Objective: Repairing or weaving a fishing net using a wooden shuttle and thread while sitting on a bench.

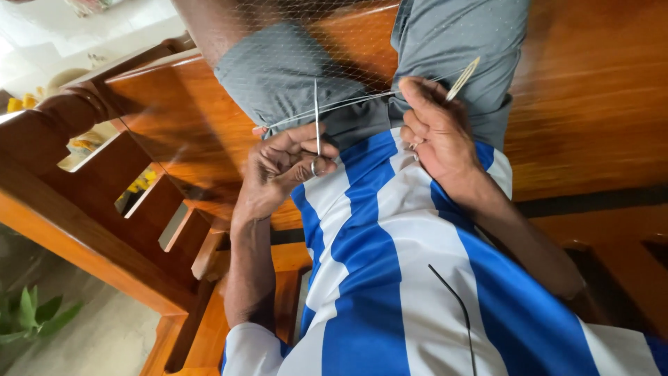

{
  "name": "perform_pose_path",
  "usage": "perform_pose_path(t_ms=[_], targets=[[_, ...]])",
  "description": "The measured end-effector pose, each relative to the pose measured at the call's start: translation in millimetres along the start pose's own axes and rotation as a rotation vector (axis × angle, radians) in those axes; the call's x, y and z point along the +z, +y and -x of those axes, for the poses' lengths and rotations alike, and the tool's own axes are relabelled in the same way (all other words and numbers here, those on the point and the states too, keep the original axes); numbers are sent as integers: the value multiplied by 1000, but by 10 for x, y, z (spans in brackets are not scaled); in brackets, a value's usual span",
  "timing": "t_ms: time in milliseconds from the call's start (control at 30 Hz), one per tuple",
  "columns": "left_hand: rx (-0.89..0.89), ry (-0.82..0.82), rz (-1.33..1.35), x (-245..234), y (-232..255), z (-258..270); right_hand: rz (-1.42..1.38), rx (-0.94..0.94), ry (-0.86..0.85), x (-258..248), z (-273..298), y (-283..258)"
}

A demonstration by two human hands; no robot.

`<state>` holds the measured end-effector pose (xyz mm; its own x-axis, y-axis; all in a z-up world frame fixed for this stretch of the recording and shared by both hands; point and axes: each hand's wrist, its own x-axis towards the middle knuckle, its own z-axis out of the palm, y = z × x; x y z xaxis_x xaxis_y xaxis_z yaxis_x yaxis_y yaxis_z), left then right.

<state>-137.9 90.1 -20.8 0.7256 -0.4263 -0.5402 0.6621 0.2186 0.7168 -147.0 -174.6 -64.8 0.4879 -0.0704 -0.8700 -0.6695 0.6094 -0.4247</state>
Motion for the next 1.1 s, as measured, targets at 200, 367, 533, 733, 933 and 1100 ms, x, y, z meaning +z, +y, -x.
perform_pose_path(t_ms=[200,367,533,733,933,1100], targets=[[-20,-25,48,83,-123,16,-26,-36,33,-5,7,8],[-68,-73,85,106,-188,29,-66,-53,106,-55,36,12],[-139,-165,28,143,-30,70,-82,-71,196,6,125,-116],[-200,-261,-30,183,54,50,-93,-130,204,-100,92,-110],[-158,-173,-135,287,-34,-6,-177,-54,-9,-308,101,-119],[-142,-210,-230,318,28,-109,-271,27,-173,-459,96,-120]])
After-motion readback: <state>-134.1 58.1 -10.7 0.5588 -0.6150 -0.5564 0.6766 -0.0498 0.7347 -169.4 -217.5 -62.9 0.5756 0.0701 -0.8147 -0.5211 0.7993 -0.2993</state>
